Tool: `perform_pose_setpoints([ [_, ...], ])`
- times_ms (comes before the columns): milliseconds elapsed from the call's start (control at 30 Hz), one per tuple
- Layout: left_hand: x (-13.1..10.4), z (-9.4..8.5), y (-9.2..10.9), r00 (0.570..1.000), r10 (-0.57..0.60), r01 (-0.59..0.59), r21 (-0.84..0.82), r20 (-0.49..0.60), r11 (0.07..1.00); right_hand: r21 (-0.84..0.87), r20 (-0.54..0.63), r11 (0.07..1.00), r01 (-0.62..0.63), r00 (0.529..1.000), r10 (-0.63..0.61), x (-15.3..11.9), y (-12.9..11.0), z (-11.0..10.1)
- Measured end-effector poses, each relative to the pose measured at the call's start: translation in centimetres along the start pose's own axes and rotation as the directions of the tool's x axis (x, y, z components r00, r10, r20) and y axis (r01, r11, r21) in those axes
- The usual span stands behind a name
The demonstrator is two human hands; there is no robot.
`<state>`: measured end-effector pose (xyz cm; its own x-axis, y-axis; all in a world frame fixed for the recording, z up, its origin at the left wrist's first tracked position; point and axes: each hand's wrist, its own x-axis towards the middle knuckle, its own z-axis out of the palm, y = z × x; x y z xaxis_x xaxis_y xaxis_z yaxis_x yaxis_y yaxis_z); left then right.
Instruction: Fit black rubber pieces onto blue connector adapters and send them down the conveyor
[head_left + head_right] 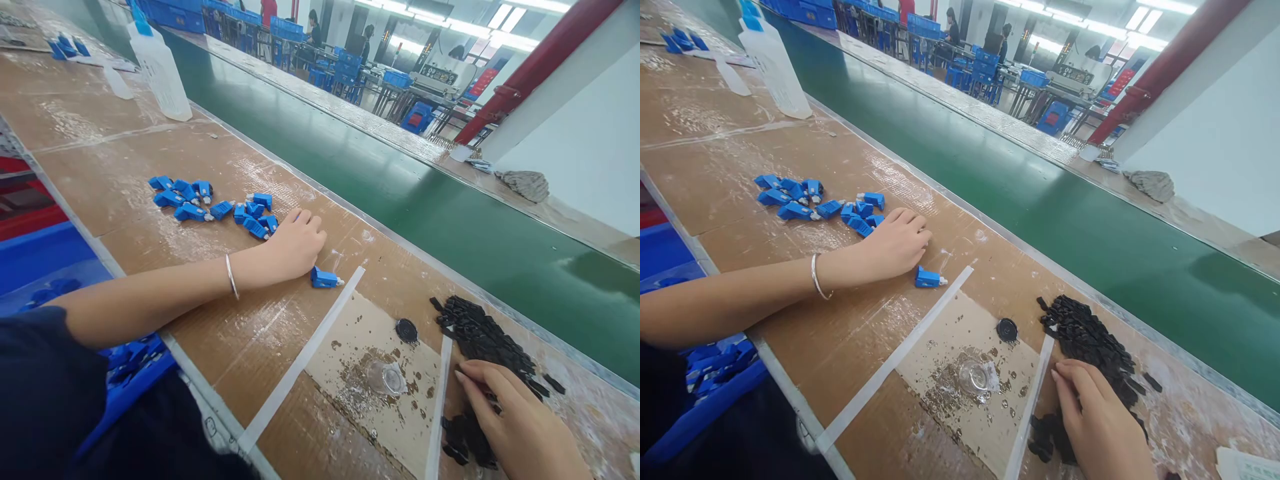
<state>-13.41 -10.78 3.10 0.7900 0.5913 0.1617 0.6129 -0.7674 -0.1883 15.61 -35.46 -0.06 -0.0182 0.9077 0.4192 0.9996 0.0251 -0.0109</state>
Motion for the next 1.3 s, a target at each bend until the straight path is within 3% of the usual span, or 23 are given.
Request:
perform_pose_setpoints([
  [100, 0.0, -0.5, 0.7, 1.000, 0.009, -0.011, -0.170, -0.011, 0.985, 0.039, -0.005, 0.999, 0.000, 1.000, 0.000, -0.3, -0.2, 0.0],
  [200, -0.3, -0.9, 1.2, 0.990, 0.119, -0.081, -0.374, 0.079, 0.924, 0.081, 0.026, 0.996, -0.041, 0.999, 0.039, -0.5, -0.3, 0.0],
  [333, -0.6, -0.6, 1.7, 0.966, 0.203, -0.116, -0.434, 0.160, 0.893, 0.143, 0.073, 0.982, -0.127, 0.990, 0.118, -0.2, 0.0, -0.2],
  [467, -0.7, -0.9, 2.4, 0.977, 0.156, -0.051, -0.555, 0.143, 0.830, 0.213, 0.084, 0.958, -0.193, 0.980, 0.179, 0.1, -0.2, -0.8],
  [567, -1.0, -1.7, 3.2, 0.969, 0.119, 0.102, -0.792, 0.215, 0.601, 0.323, 0.070, 0.931, -0.172, 0.985, 0.158, 0.1, -1.8, -1.9],
  [667, -1.7, -2.1, 4.1, 0.943, 0.198, 0.189, -0.922, 0.266, 0.337, 0.440, 0.065, 0.896, -0.060, 0.997, 0.035, 0.3, -4.1, -2.7],
  [800, -2.1, -1.5, 5.0, 0.921, 0.276, 0.247, -0.960, 0.274, 0.128, 0.482, 0.051, 0.871, 0.097, 0.989, -0.139, 0.4, -6.0, -2.6],
  [967, -1.7, -0.3, 5.7, 0.904, 0.245, 0.394, -0.906, 0.351, -0.157, 0.471, 0.025, 0.879, 0.071, 0.995, -0.094, -0.1, -6.5, -1.4],
  [1167, -1.7, 0.4, 6.1, 0.885, 0.292, 0.460, -0.783, 0.363, -0.419, 0.604, 0.065, 0.795, -0.061, 0.998, 0.027, -0.4, -7.0, -0.4],
  [1300, -1.7, 0.7, 6.1, 0.879, 0.308, 0.474, -0.734, 0.363, -0.487, 0.626, 0.068, 0.777, -0.061, 0.997, 0.024, -0.8, -6.6, -0.1],
])
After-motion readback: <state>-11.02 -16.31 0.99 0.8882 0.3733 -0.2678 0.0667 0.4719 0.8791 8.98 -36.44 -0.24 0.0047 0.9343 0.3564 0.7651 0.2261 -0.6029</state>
